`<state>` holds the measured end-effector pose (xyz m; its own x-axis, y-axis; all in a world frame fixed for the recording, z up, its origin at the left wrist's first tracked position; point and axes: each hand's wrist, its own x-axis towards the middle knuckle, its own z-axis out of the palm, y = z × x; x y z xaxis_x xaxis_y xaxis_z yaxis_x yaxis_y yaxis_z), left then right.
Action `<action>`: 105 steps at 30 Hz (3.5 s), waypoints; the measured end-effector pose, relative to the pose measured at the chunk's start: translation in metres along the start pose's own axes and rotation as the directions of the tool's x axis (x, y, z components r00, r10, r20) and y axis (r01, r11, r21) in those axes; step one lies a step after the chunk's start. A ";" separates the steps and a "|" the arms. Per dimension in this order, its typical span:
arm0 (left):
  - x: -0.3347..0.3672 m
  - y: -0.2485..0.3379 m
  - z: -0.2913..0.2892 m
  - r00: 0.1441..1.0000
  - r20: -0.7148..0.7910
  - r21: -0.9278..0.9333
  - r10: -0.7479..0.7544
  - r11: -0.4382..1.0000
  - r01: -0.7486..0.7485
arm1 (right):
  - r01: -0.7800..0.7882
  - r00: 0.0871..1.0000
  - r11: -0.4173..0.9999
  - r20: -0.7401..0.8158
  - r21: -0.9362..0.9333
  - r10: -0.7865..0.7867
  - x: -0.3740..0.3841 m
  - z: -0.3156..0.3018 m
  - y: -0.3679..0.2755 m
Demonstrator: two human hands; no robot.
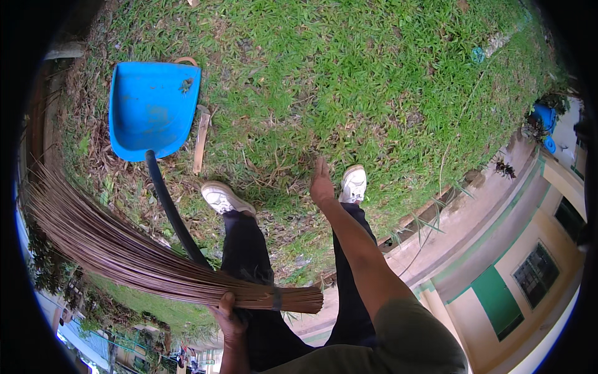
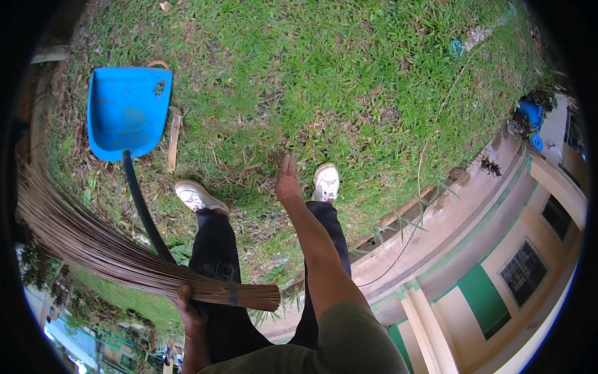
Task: The person sweeps dry leaves and debris on a grassy area using a traditional broom and a blue dustpan. They gather the debris into piles and scoop it into the dustpan, moving across the yard to clean different sections.
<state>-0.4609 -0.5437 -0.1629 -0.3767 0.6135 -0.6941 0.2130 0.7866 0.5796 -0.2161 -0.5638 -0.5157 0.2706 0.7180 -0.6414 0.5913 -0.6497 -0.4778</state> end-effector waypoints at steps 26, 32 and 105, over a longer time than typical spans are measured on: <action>-0.005 -0.063 0.059 0.996 -0.083 0.180 -0.034 0.982 0.048 | 0.017 0.987 0.970 0.159 -0.244 0.022 -0.097 -0.154 0.070; 0.002 -0.028 0.088 0.965 -0.130 -0.082 -0.227 0.973 0.218 | 0.099 0.969 0.777 -0.119 -0.622 -0.219 0.043 -0.095 0.116; 0.013 -0.023 0.037 0.914 -0.052 -0.230 -0.403 0.895 0.382 | 0.479 0.867 0.825 0.015 -0.298 -0.498 0.062 -0.066 -0.076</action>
<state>-0.4374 -0.5512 -0.2012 -0.4771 0.2398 -0.8455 -0.1609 0.9220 0.3523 -0.1940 -0.4531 -0.4792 -0.0712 0.9423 -0.3271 0.8445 -0.1176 -0.5226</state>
